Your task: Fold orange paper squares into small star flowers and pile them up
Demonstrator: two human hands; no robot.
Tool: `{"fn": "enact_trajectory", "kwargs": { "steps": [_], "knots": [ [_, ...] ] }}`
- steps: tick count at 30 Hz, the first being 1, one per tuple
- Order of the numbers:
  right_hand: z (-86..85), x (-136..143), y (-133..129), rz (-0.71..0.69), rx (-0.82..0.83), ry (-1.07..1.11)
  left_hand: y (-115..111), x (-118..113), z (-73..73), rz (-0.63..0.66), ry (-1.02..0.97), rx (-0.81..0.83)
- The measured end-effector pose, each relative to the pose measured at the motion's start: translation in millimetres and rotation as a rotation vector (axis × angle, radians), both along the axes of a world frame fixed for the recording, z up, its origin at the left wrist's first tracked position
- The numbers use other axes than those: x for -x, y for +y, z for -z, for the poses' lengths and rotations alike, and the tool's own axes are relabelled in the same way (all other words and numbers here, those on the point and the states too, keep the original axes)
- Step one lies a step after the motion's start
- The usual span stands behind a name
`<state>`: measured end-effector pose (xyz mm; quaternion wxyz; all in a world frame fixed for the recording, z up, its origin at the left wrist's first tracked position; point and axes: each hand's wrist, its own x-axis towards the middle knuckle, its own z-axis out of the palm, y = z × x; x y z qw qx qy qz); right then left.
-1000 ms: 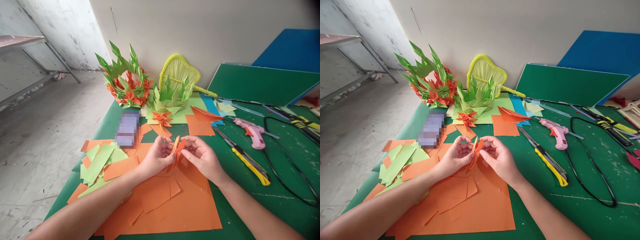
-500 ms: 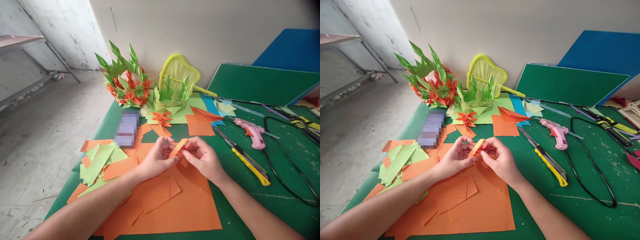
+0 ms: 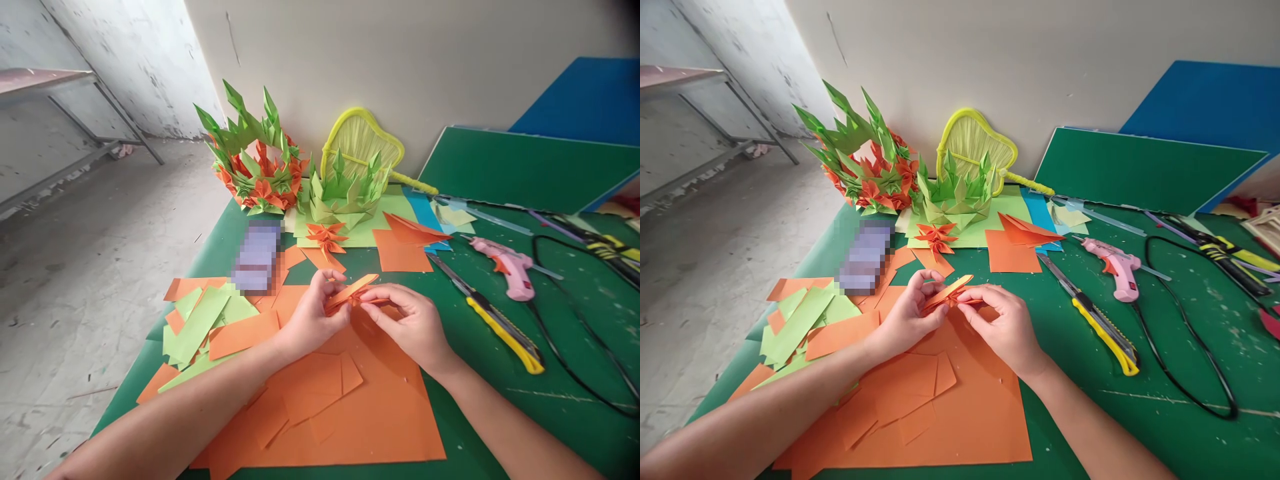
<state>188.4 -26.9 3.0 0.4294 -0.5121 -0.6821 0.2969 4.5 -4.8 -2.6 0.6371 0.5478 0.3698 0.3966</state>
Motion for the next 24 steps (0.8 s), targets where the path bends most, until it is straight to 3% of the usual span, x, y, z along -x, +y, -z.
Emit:
{"fn": "enact_trajectory", "kwargs": {
  "steps": [13,20,24],
  "knots": [
    [3.6,5.1,0.0,-0.004,0.27,0.246,-0.3,2.0,-6.2,0.045,0.015,0.07],
    [2.8,4.8,0.2,0.012,0.261,0.268,0.8,-0.3,-0.7,-0.019,-0.012,-0.025],
    [3.7,4.3,0.2,0.027,0.197,0.222,1.2,-0.4,1.9,-0.003,-0.037,0.002]
  ]
}}
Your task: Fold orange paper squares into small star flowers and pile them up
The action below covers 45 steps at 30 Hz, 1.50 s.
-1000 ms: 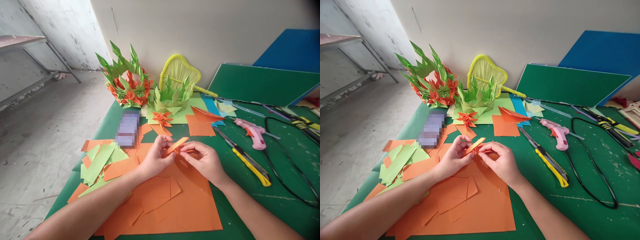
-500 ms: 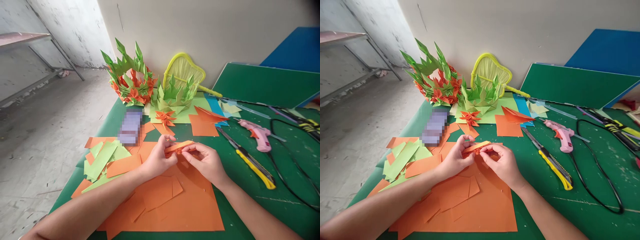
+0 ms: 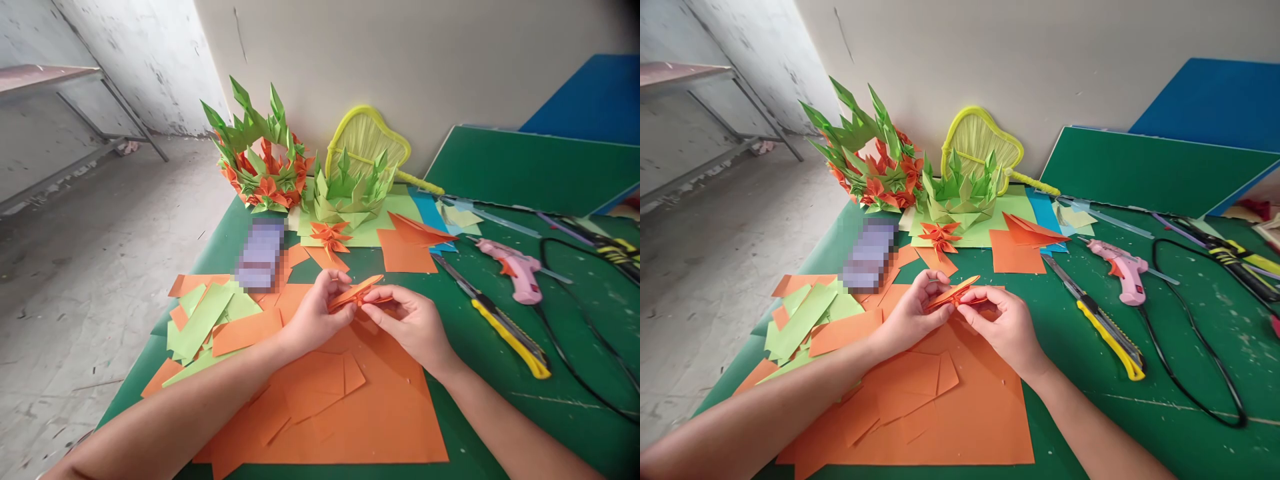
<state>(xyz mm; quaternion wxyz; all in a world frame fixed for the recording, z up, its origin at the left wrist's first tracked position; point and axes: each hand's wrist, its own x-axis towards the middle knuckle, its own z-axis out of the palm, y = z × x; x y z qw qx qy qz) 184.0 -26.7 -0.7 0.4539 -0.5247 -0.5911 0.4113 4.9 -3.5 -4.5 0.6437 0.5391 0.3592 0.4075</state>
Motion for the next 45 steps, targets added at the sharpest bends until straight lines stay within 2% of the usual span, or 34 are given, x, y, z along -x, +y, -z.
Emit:
{"fn": "enact_trajectory", "kwargs": {
  "steps": [8,12,18,24,29,32,39,45],
  "knots": [
    [0.8,3,-3,0.022,-0.115,-0.087,1,-2,1.0,-0.046,-0.047,0.121],
    [0.8,2,-3,0.019,-0.067,-0.071,-1,-2,-4.8,-0.029,-0.093,0.141],
    [0.1,-2,1,-0.001,0.009,0.017,-2,3,-17.7,0.025,-0.096,0.294],
    [1.6,-4,3,0.003,-0.121,-0.068,0,1,-13.4,-0.029,-0.093,0.173],
    [-2.3,-2,2,-0.014,-0.145,-0.109,0,-1,-2.7,0.02,-0.1,0.102],
    [-3.3,-2,1,-0.039,-0.128,-0.113,1,-2,0.4,0.001,-0.076,0.046],
    [-2.3,-2,3,-0.108,-0.062,-0.135,0,-4,0.0,-0.078,-0.074,0.075],
    [-5.1,-2,4,-0.058,-0.101,-0.216,-1,-1,-6.6,0.006,-0.133,0.18]
  ]
}}
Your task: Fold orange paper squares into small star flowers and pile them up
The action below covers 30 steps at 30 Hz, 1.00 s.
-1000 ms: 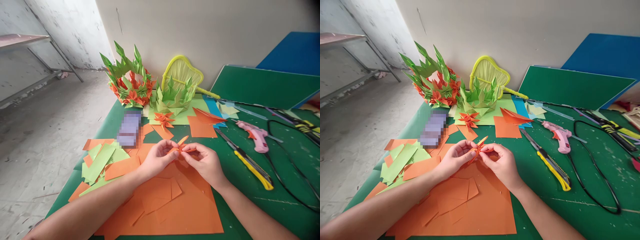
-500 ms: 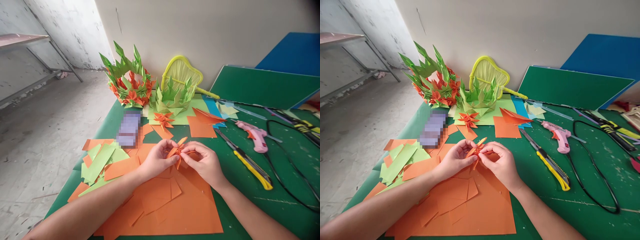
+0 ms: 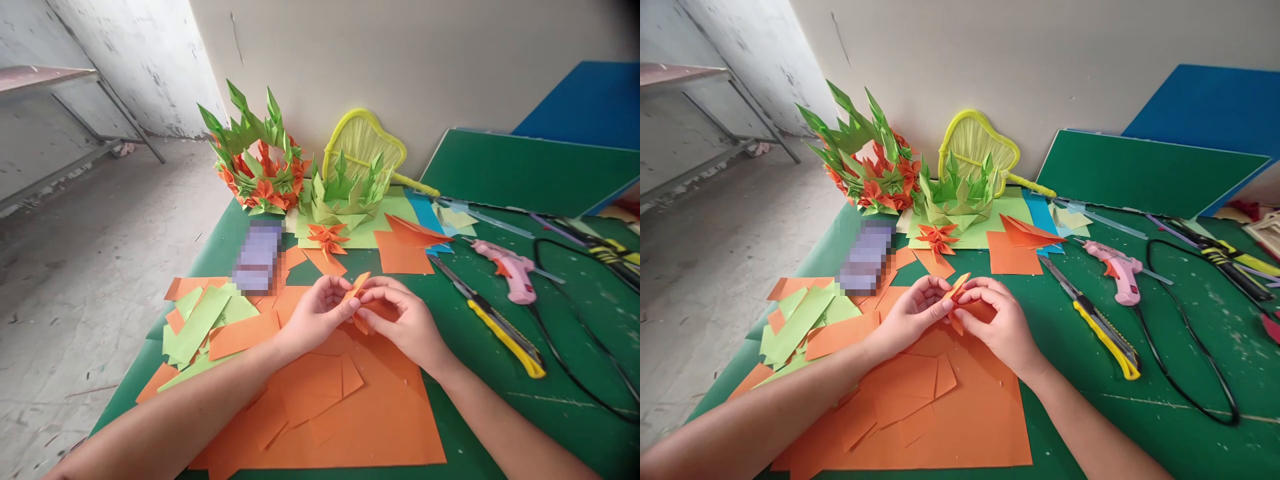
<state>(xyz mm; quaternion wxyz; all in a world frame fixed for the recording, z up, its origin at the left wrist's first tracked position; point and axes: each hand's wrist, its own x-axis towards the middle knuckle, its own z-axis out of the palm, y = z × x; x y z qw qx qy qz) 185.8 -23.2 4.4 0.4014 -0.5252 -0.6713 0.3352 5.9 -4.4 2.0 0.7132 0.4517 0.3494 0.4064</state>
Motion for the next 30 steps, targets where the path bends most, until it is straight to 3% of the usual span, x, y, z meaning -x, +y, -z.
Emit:
{"fn": "enact_trajectory", "kwargs": {
  "steps": [6,18,30],
  "knots": [
    [3.1,-0.8,-0.6,0.088,-0.172,-0.139,0.1,0.1,0.5,-0.028,0.043,-0.038],
    [-3.1,-2.1,1.1,0.106,-0.477,-0.394,2.2,1.8,7.8,-0.029,0.143,-0.048],
    [0.0,-8.7,3.5,0.007,-0.552,-0.45,2.2,6.9,2.1,-0.051,0.285,-0.079]
  ]
}}
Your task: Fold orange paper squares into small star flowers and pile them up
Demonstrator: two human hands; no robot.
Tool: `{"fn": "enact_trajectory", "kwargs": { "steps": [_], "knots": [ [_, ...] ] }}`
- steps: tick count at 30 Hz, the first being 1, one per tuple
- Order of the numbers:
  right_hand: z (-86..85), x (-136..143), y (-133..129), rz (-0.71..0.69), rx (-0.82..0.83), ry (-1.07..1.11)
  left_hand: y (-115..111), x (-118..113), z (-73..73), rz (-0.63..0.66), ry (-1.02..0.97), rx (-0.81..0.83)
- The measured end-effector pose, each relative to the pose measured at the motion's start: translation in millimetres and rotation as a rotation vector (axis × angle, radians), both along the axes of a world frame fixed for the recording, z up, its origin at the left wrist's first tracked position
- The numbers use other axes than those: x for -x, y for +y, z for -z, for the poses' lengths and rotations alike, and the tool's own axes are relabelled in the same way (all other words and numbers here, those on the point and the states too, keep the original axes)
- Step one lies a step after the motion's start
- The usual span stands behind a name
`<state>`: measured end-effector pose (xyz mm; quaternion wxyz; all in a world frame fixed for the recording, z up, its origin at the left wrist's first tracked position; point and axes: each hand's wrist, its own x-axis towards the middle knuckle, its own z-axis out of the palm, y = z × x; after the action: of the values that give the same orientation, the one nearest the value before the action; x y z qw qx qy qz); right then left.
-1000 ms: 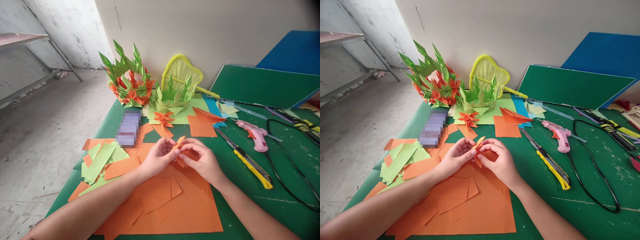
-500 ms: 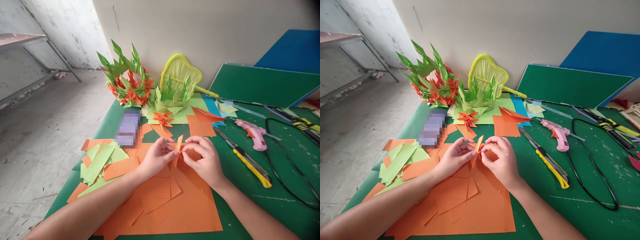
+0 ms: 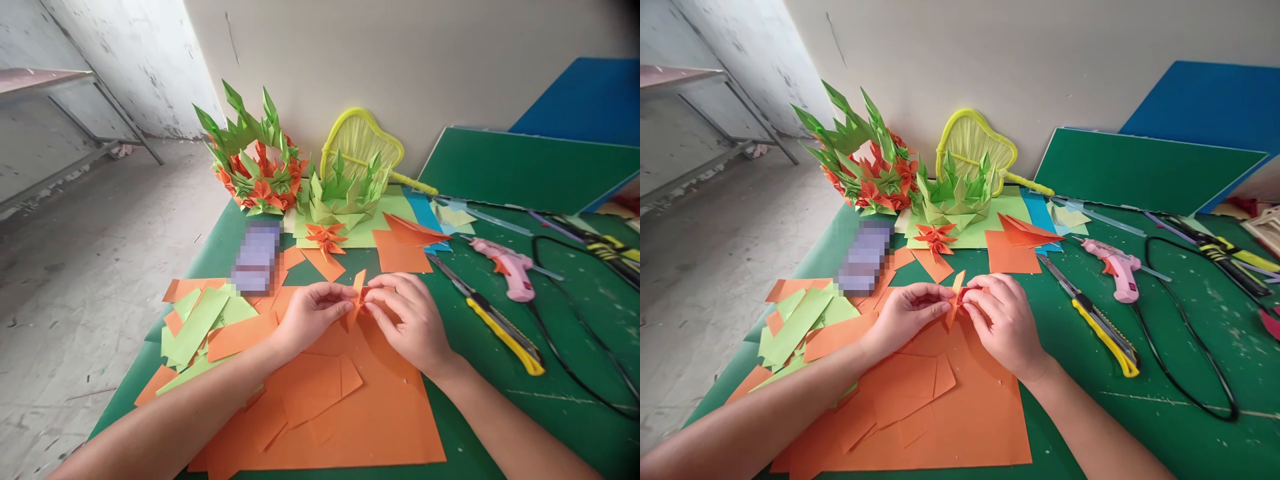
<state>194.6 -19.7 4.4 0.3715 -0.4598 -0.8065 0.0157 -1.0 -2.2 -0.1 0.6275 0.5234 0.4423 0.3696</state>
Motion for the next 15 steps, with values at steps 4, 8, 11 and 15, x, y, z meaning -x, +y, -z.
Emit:
{"fn": "enact_trajectory", "kwargs": {
  "steps": [4,8,11,15],
  "knots": [
    [1.1,-0.4,-0.8,-0.009,0.017,-0.024,0.3,1.0,-4.6,-0.017,0.149,-0.16],
    [1.1,0.8,-1.5,-0.017,0.008,-0.05,2.0,3.2,-8.4,-0.014,0.323,-0.383],
    [2.1,1.2,-1.4,-0.025,0.007,-0.052,3.8,5.0,-6.0,0.018,0.355,-0.45],
    [5.8,0.9,-0.7,-0.042,0.031,-0.044,6.2,6.3,-0.2,0.044,0.388,-0.483]
  ]
}}
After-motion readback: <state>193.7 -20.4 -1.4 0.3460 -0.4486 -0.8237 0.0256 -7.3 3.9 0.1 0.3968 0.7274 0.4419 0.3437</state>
